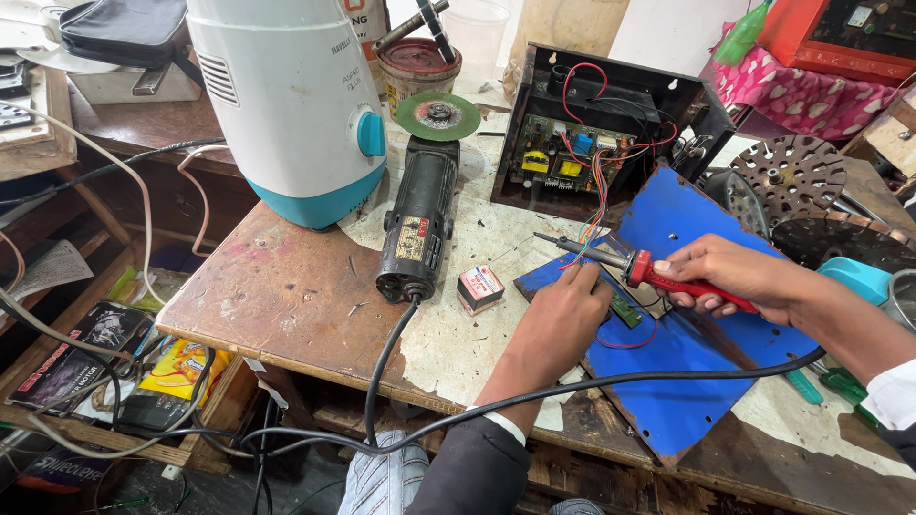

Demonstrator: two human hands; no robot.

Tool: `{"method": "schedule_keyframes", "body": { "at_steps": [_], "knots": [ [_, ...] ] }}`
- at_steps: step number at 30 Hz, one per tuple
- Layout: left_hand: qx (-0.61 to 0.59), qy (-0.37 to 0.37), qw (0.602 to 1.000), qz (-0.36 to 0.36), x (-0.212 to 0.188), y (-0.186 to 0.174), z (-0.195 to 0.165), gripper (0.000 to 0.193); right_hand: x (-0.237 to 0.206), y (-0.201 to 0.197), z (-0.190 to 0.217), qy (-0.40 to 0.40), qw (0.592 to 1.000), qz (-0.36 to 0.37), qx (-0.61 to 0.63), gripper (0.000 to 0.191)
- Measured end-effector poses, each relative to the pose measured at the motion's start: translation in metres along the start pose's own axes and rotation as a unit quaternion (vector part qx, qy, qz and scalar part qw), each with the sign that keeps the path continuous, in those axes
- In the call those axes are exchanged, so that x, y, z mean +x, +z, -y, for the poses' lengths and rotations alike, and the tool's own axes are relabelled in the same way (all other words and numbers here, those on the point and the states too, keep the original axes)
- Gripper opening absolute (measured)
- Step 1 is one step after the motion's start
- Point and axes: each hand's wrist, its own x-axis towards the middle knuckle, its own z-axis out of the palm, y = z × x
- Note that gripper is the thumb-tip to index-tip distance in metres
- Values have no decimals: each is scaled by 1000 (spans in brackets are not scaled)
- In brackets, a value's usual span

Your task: The person solders components and wires onto a green circuit board clamped on a blue metal sheet at a workbench. They hold a red soldering iron in one hand, feed solder wire to the joints, and reposition the board and wires between solder points.

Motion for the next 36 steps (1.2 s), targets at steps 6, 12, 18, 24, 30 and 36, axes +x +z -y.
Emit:
{"method": "schedule_keyframes", "body": {
  "at_steps": [6, 12, 18, 24, 30, 36],
  "knots": [
    [-4, -1, 1000, -3, 1, 1, 0, 5, -2, 1, 1, 3, 1000, -3, -1, 43],
    [-4, -1, 1000, -3, 0, 2, 0, 5, -2, 0, 0, -2, 1000, 0, -6, 47],
    [1, -2, 1000, -3, -1, 1, 0, 3, -2, 3, 1, 0, 1000, 0, 2, 42],
    [-6, -4, 1000, 1, -2, 0, 1, 5, 1, 3, 0, -3, 1000, 0, -2, 42],
    [-6, -6, 1000, -2, 0, 2, 2, 3, 2, 0, 3, -12, 1000, 7, 5, 41],
    [-12, -11, 1000, 1, 0, 2, 2, 4, -2, 0, 7, -17, 999, -30, 19, 40]
  ]
}}
